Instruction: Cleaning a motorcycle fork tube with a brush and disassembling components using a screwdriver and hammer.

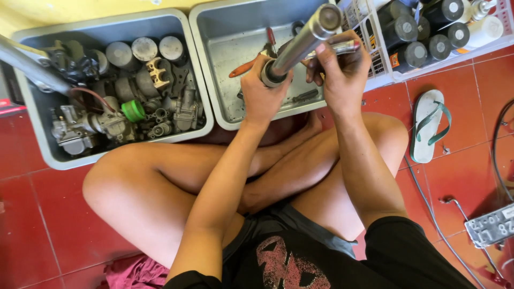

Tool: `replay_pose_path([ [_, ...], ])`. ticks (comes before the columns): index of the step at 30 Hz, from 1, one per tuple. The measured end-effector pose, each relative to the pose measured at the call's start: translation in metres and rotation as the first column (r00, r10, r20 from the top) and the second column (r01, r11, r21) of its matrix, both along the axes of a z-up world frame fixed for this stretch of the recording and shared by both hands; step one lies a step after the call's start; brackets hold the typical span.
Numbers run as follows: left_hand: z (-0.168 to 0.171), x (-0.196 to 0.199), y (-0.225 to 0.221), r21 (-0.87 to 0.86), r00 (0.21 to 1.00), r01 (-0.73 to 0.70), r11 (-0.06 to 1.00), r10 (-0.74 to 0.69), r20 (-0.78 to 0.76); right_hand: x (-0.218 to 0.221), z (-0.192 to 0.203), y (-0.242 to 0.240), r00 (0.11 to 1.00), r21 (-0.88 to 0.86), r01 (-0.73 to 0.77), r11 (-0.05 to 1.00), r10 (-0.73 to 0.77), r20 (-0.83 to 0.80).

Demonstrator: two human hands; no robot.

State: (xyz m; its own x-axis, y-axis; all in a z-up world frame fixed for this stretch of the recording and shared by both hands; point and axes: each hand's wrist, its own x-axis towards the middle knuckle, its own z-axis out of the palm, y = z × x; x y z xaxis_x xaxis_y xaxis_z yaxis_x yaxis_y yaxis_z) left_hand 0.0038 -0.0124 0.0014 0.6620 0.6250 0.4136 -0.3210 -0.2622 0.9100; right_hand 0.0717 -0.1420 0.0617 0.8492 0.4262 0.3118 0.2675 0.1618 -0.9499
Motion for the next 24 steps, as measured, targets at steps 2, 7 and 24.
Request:
replay_pose_path([
  [2,-0.001,0.002,0.007,0.032,0.995,0.096,0.995,-0.097,0.022,-0.003,0.008,0.004,1.0,-0.053,0.022,0.998,-0.021,0.013],
  [7,-0.01,0.007,0.021,-0.021,0.967,0.254,0.967,-0.254,-0.015,0.005,0.025,0.008,0.999,-0.095,-0.007,0.995,0.003,-0.04],
  [24,-0.014,0.015,0.021,0.346,0.972,0.23,0.909,-0.196,-0.13,0.007,0.049,-0.01,0.976,-0.331,0.145,0.932,-0.079,0.204],
])
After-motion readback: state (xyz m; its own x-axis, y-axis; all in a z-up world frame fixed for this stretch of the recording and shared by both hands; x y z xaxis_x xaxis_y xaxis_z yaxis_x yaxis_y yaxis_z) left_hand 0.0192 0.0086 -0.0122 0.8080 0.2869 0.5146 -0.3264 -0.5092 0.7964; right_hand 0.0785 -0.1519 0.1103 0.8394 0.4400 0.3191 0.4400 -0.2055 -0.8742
